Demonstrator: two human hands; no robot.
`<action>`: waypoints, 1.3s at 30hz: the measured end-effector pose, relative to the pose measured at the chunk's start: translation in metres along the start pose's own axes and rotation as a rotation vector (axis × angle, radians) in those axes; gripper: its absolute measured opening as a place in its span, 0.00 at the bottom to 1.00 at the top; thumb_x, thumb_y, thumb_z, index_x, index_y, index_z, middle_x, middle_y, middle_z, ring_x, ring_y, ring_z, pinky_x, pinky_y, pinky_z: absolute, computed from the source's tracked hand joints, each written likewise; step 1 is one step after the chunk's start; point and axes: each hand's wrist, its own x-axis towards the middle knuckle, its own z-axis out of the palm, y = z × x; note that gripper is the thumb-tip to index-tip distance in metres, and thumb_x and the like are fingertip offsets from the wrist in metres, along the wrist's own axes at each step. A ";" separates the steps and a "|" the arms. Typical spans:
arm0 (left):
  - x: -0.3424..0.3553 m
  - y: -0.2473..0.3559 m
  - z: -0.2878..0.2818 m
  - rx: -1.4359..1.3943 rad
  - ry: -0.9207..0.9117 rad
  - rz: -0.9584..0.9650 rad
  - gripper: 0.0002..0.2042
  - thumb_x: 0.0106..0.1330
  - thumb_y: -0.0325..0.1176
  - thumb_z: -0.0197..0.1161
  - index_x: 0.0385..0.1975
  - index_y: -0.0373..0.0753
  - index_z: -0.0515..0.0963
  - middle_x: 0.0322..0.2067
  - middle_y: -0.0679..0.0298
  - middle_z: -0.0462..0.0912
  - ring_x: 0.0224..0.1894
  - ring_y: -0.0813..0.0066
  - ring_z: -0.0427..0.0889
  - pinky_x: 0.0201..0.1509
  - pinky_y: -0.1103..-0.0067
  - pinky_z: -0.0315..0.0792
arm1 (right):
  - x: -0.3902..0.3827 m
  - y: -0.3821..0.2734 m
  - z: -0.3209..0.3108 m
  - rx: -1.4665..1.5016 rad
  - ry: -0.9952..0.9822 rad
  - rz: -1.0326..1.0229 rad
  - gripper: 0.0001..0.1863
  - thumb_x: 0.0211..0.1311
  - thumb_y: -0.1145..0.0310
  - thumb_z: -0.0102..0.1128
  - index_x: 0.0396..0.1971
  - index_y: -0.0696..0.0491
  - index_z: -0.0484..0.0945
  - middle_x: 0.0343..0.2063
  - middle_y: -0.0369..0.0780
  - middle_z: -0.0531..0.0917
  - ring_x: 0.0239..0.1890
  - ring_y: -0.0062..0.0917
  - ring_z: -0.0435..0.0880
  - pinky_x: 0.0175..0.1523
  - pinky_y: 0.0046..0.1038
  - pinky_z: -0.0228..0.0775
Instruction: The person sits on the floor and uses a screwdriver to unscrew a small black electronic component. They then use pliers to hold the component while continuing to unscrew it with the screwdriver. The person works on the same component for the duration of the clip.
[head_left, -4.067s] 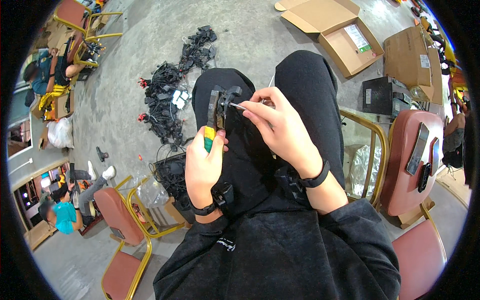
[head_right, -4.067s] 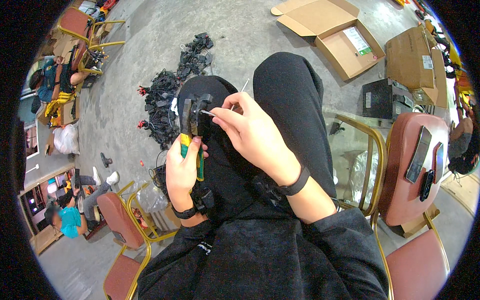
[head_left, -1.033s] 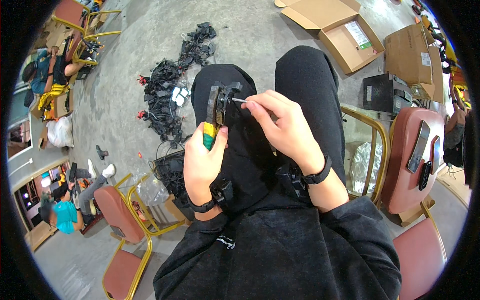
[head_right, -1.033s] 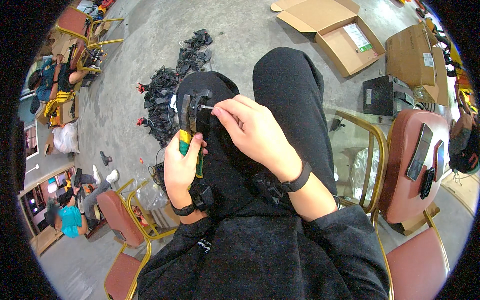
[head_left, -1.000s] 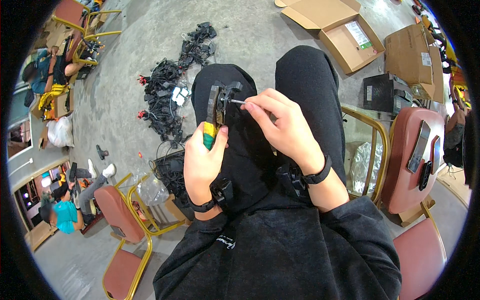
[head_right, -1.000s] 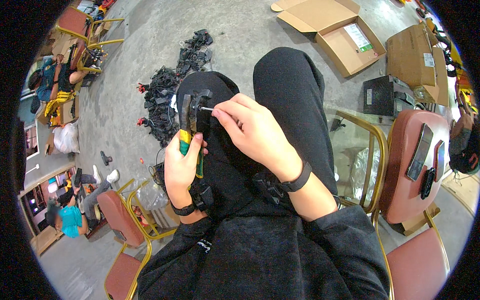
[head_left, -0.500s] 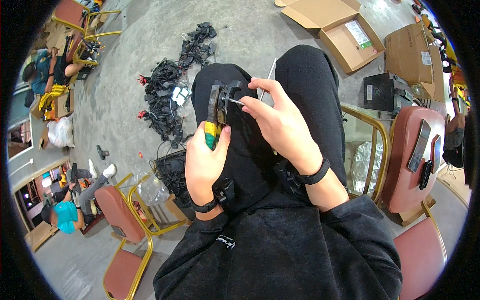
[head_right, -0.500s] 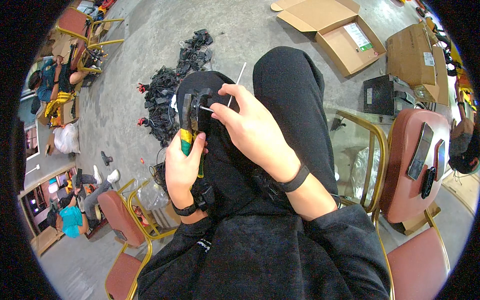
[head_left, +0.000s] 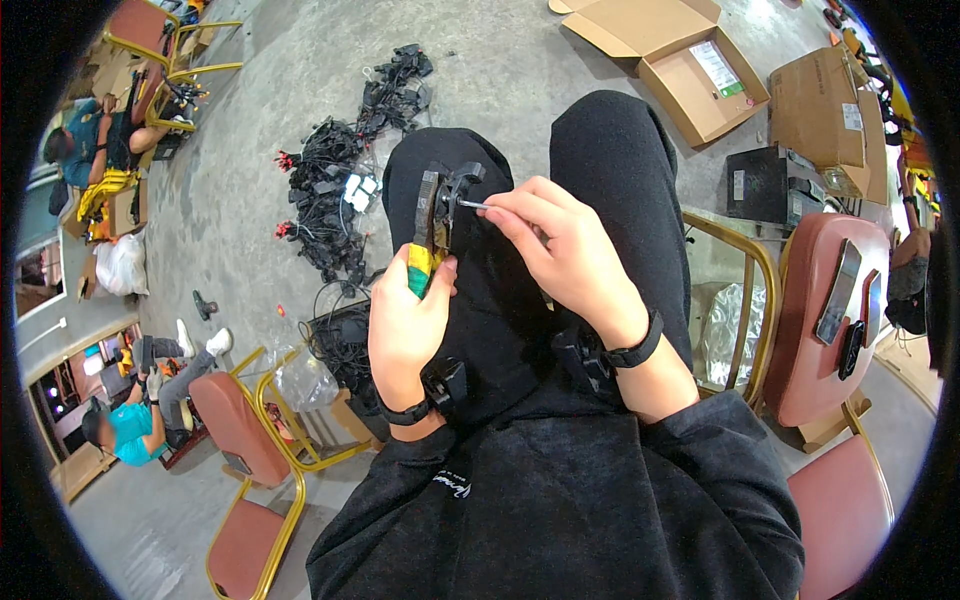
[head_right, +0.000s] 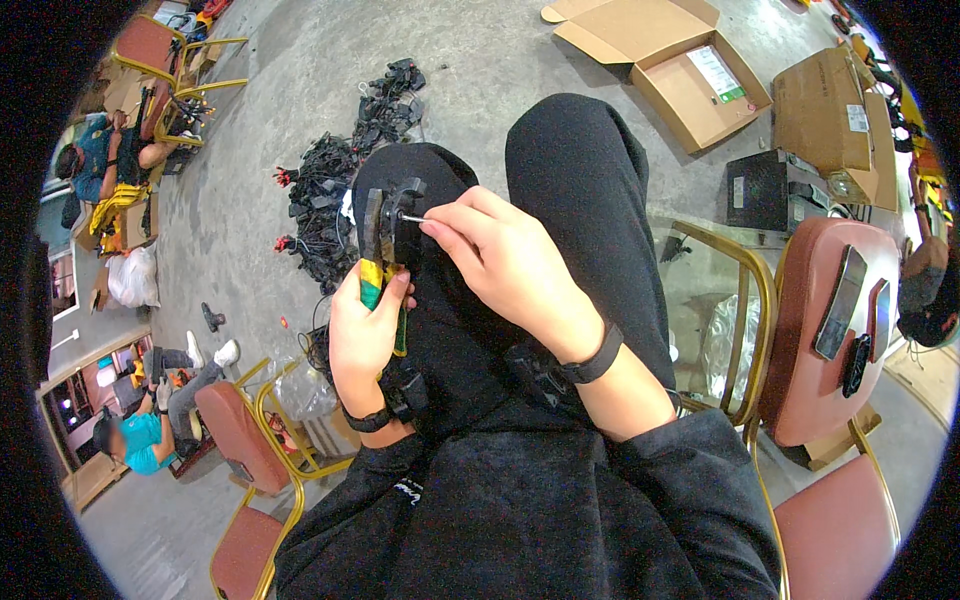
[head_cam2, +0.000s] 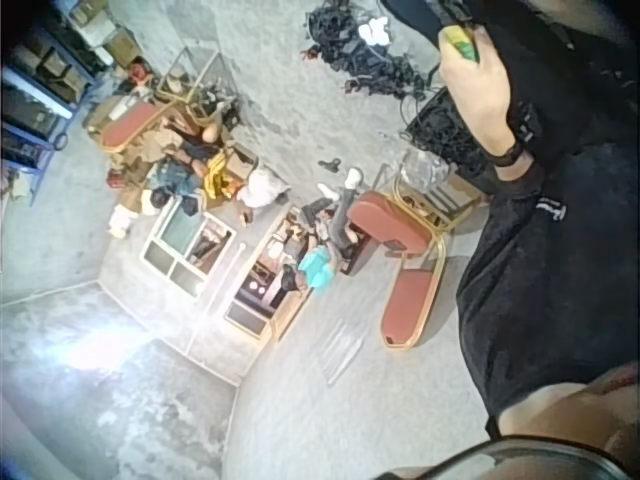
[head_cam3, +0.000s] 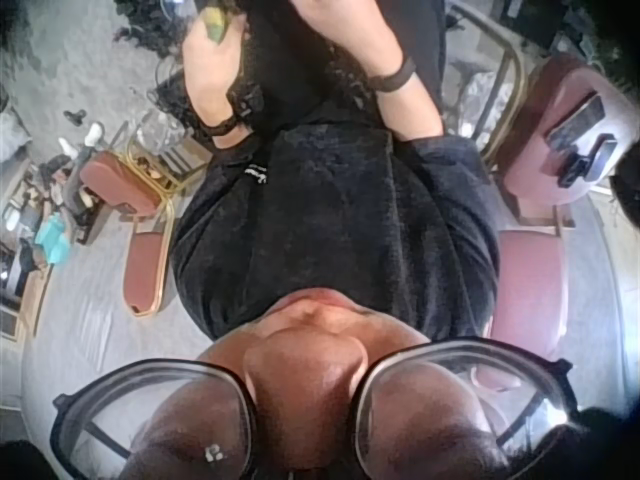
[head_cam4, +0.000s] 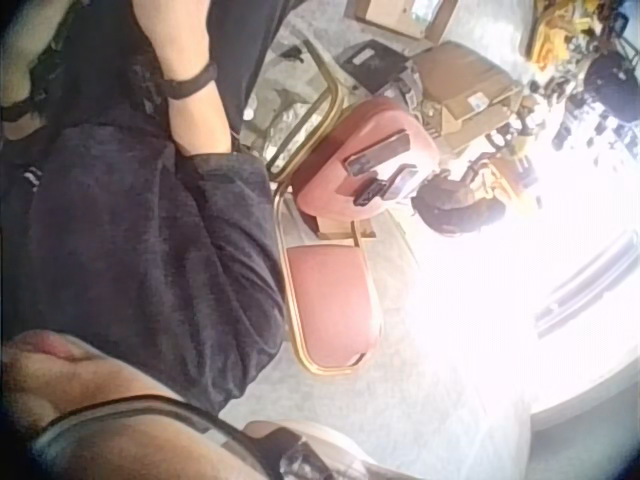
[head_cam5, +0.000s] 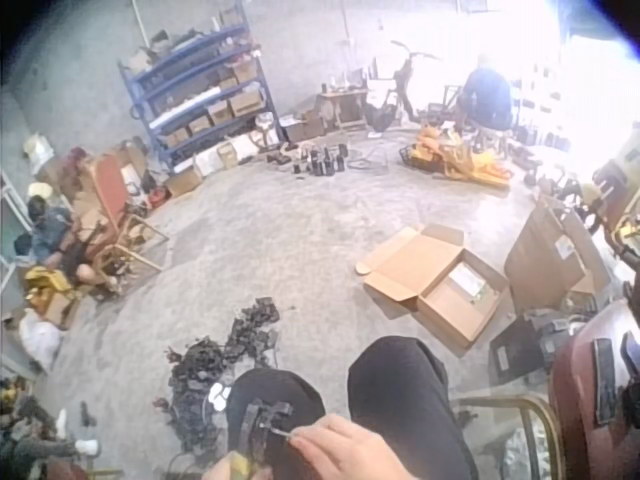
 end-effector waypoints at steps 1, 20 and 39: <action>0.000 0.000 0.000 -0.002 -0.004 -0.001 0.08 0.71 0.30 0.64 0.41 0.31 0.78 0.30 0.63 0.84 0.30 0.78 0.82 0.37 0.79 0.77 | -0.001 0.001 0.002 0.001 0.002 -0.006 0.07 0.67 0.69 0.64 0.40 0.56 0.84 0.32 0.42 0.82 0.34 0.34 0.85 0.40 0.31 0.77; -0.001 0.001 0.001 -0.017 0.016 0.004 0.07 0.72 0.30 0.63 0.41 0.31 0.78 0.29 0.64 0.83 0.30 0.79 0.82 0.36 0.80 0.77 | 0.003 0.004 0.004 -0.199 0.059 -0.221 0.10 0.58 0.73 0.69 0.40 0.56 0.84 0.42 0.45 0.79 0.42 0.38 0.82 0.45 0.34 0.76; -0.001 0.002 0.001 -0.013 0.005 0.009 0.08 0.72 0.31 0.63 0.39 0.31 0.78 0.29 0.63 0.83 0.30 0.79 0.82 0.37 0.79 0.77 | 0.000 -0.002 0.000 0.139 -0.062 0.219 0.09 0.72 0.68 0.57 0.41 0.56 0.84 0.24 0.41 0.83 0.25 0.33 0.85 0.33 0.29 0.76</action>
